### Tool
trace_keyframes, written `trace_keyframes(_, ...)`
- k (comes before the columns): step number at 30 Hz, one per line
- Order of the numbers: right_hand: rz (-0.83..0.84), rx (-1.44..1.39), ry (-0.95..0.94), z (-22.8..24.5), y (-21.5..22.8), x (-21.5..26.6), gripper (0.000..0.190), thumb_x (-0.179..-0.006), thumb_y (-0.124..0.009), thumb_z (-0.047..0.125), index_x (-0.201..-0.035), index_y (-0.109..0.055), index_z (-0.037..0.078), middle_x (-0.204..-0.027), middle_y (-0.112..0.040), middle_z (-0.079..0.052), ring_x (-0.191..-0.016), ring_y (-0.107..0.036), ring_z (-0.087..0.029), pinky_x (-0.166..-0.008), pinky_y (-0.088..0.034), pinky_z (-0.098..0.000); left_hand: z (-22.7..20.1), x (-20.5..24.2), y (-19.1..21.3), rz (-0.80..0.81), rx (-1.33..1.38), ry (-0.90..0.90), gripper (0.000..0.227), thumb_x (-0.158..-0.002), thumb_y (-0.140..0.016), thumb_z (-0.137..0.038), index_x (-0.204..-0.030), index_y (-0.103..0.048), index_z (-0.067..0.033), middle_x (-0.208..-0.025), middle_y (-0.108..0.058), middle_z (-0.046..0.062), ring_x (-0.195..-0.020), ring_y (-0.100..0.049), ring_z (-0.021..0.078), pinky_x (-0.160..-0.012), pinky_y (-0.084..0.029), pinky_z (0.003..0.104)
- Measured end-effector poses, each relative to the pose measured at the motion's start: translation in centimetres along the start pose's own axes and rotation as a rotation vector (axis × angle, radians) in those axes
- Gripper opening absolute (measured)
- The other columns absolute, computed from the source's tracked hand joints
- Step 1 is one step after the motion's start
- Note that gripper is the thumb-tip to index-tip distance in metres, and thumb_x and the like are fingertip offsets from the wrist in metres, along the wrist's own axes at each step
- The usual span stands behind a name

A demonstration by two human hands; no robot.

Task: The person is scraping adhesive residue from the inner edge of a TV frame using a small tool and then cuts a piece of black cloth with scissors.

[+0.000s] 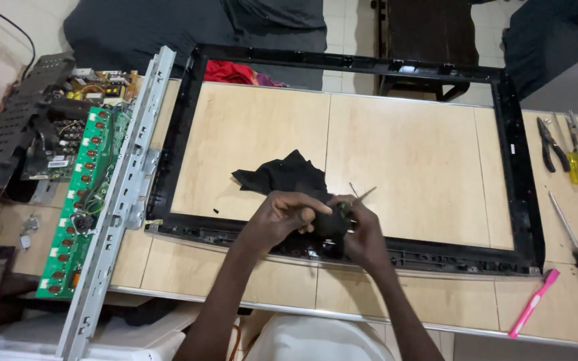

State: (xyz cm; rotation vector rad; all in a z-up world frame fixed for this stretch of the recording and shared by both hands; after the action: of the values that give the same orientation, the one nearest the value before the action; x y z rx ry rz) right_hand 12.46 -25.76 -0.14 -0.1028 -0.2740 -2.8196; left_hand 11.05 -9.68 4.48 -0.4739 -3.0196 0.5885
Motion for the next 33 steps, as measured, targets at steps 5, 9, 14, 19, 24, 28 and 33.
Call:
trace_keyframes(5, -0.203, -0.172, 0.345, -0.8, 1.3, -2.9, 0.013, -0.093, -0.067, -0.001, -0.104, -0.062, 0.004, -0.091, -0.063, -0.010, -0.083, -0.067, -0.022, -0.080, -0.058, -0.0378, -3.4, 3.5, 6.6, -0.467, 0.163, -0.305, 0.027, -0.100, -0.056, -0.028, -0.104, -0.070, -0.0048, -0.107, -0.072, 0.014, -0.080, -0.060, 0.0085, -0.061, -0.044, 0.015)
trace_keyframes(9, -0.245, -0.205, 0.410, 1.6, 3.2, -4.2, 0.016, -0.094, -0.066, -0.004, -0.105, -0.058, 0.004, -0.093, -0.062, -0.007, -0.088, -0.061, -0.016, -0.084, -0.053, -0.0336, -6.4, 8.5, 10.3, -0.583, 0.300, -0.489, 0.025, -0.107, -0.051, -0.032, -0.118, -0.051, -0.0091, -0.071, -0.043, 0.001, -0.068, -0.049, 0.0116, -0.065, -0.042, 0.024)
trace_keyframes(14, -0.041, -0.233, 0.381, 4.9, 0.3, -5.1, 0.029, -0.087, -0.080, 0.004, -0.101, -0.055, 0.007, -0.087, -0.065, -0.007, -0.083, -0.064, -0.014, -0.080, -0.055, -0.0320, -5.9, 6.5, 5.0, -0.311, -0.687, -0.114, 0.040, -0.095, -0.067, -0.041, -0.098, -0.078, -0.0034, -0.163, -0.036, 0.020, -0.121, -0.060, 0.0546, -0.108, -0.047, 0.058)
trace_keyframes(19, 0.005, -0.153, 0.265, 2.3, -0.7, -6.7, 0.045, -0.082, -0.087, 0.028, -0.111, -0.063, 0.005, -0.093, -0.068, -0.010, -0.086, -0.065, -0.016, -0.080, -0.056, -0.0348, -4.0, 3.7, 5.7, -0.494, -0.650, -0.248, 0.032, -0.090, -0.071, -0.012, -0.120, -0.070, -0.0218, -0.097, -0.077, 0.007, -0.096, -0.075, 0.0318, -0.083, -0.060, 0.043)
trace_keyframes(24, 0.080, -0.362, 0.257, 10.1, -3.1, -3.5, 0.050, -0.088, -0.075, 0.030, -0.124, -0.051, 0.005, -0.121, -0.061, -0.010, -0.107, -0.068, -0.026, -0.097, -0.068, -0.0477, -8.8, 7.0, 9.2, -0.558, -0.462, -0.428, 0.029, -0.103, -0.055, -0.028, -0.116, -0.065, -0.0040, -0.108, -0.068, 0.003, -0.105, -0.061, 0.0117, -0.091, -0.050, 0.029)
trace_keyframes(28, -0.003, -0.175, 0.035, 7.7, -2.7, -2.1, 0.038, -0.090, -0.070, 0.025, -0.119, -0.053, 0.008, -0.110, -0.068, -0.018, -0.103, -0.075, -0.037, -0.086, -0.064, -0.0486, -12.0, 11.9, 14.8, -0.811, -0.533, -0.337, 0.022, -0.097, -0.060, -0.017, -0.114, -0.069, -0.0083, -0.099, -0.075, 0.002, -0.086, -0.069, 0.0109, -0.070, -0.056, 0.025)
trace_keyframes(33, -0.024, -0.149, -0.107, 4.3, -2.8, -1.1, 0.029, -0.091, -0.072, 0.014, -0.115, -0.056, 0.007, -0.107, -0.070, -0.019, -0.094, -0.075, -0.038, -0.083, -0.061, -0.0452, -16.6, 21.2, 19.4, -1.041, -0.497, -0.337, 0.042, -0.082, -0.051, 0.006, -0.116, -0.071, -0.0096, -0.087, -0.073, -0.003, -0.061, -0.057, 0.0011, -0.046, -0.040, 0.019)
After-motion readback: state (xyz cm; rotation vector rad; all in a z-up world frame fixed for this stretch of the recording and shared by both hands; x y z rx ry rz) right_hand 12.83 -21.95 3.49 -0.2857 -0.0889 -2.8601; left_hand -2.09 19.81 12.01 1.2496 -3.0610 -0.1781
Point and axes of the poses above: each hand's wrist, its own x-axis away from the middle knuckle, its own y-axis out of the back of the hand, z = x × y, the point moved 8 cm from there along -x, towards the middle knuckle
